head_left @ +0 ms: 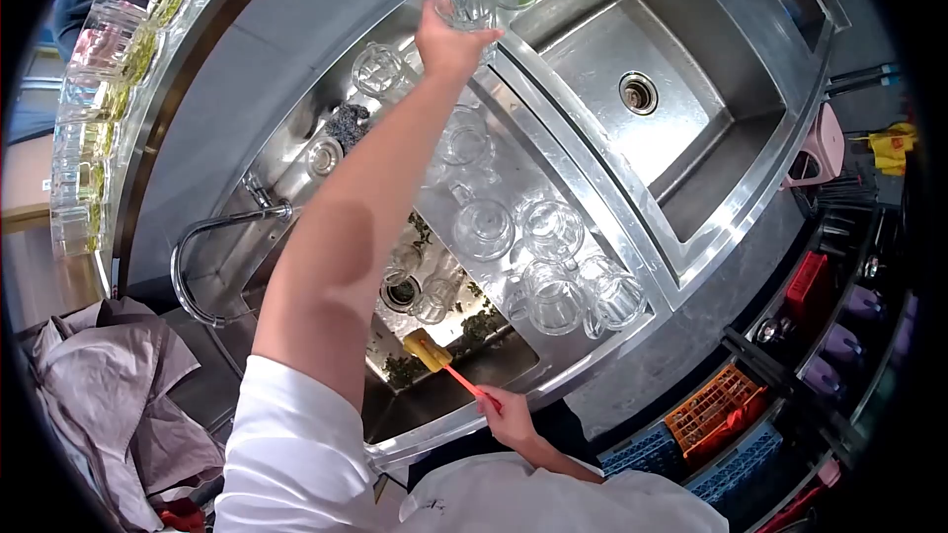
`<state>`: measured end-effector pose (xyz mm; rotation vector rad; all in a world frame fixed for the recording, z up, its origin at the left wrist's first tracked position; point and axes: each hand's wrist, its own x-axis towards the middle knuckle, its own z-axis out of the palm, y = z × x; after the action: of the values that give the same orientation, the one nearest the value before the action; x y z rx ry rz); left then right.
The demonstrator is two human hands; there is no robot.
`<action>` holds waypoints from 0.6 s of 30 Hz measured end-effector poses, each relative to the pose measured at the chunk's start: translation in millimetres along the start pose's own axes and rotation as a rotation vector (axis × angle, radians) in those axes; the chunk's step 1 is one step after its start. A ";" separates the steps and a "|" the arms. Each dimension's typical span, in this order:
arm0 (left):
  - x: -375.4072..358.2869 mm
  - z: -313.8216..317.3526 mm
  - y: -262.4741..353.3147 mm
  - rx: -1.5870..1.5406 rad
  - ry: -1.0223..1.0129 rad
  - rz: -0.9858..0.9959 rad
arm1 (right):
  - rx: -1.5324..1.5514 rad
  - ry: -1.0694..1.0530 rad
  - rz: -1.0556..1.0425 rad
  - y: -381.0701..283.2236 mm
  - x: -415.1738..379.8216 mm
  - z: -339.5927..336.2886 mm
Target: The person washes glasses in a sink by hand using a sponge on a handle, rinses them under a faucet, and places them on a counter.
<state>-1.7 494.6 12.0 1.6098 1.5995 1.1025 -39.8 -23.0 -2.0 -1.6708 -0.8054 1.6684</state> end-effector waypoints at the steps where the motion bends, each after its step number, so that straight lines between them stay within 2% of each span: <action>1: 0.5 1.4 -3.7 0.005 -0.003 -0.003 | 0.015 0.002 -0.005 0.6 0.5 0.7; 7: 0.3 -3.7 -5.7 0.076 -0.071 -0.031 | 0.056 -0.069 0.039 -6.9 7.4 5.6; 9: 2.4 -11.5 1.6 0.088 -0.168 -0.148 | 0.065 -0.061 0.040 -8.4 7.2 8.7; 13: -1.7 -19.7 13.1 0.067 -0.200 -0.150 | 0.002 -0.075 0.046 -10.7 9.3 10.1; 15: -6.7 -18.4 15.3 0.033 -0.163 -0.050 | -0.027 -0.070 0.028 -9.2 10.4 10.2; 17: -28.9 -29.6 30.1 0.137 -0.027 0.198 | -0.050 -0.098 0.006 -6.5 10.6 15.6; 18: -43.8 -48.1 37.9 0.028 -0.001 0.289 | -0.035 -0.089 0.018 -4.2 10.7 18.7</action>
<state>-22.2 441.8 61.6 1.9032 1.4163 1.2283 -58.4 -11.7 -5.1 -1.6411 -0.8691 1.7611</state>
